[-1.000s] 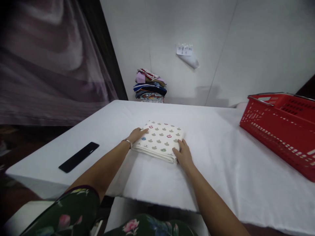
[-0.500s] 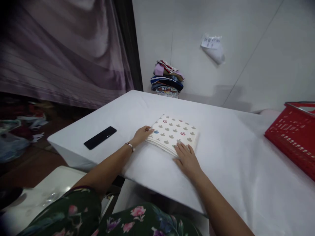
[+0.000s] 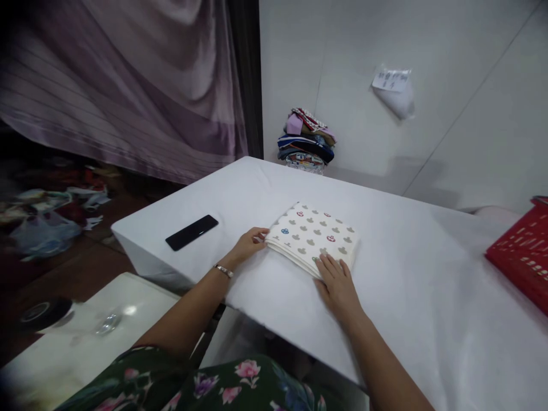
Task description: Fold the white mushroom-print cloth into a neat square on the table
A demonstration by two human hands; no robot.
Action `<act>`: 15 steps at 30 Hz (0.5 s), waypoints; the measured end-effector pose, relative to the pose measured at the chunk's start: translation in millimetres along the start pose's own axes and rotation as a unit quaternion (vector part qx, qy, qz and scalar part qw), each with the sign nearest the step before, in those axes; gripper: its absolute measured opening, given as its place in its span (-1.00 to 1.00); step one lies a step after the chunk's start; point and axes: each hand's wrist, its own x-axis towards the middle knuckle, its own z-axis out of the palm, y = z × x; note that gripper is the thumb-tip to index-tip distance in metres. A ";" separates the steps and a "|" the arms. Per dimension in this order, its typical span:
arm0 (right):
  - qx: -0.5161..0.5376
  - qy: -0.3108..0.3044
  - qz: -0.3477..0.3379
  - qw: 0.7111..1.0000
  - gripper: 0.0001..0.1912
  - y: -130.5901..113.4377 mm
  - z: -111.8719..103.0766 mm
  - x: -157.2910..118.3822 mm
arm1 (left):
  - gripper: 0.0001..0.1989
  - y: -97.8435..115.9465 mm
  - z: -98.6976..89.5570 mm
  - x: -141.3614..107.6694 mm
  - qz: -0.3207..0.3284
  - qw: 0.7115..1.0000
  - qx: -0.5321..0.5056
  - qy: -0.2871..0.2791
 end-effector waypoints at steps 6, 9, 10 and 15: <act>0.010 0.018 0.006 1.000 -0.53 -4.1 -1.3 1.7 | -0.75 14.1 9.9 0.5 0.045 0.991 0.120 0.043; 0.023 0.014 0.003 1.000 -0.51 -5.3 -0.5 2.1 | -0.75 22.4 12.1 3.6 0.045 0.987 0.136 0.073; 0.025 0.012 0.002 1.000 -0.50 -5.5 0.0 2.2 | -0.75 24.0 12.3 4.8 0.035 0.986 0.144 0.078; 0.022 0.001 -0.001 1.000 -0.49 -6.6 2.5 2.9 | -0.87 22.7 12.3 6.9 -0.061 0.978 0.197 0.046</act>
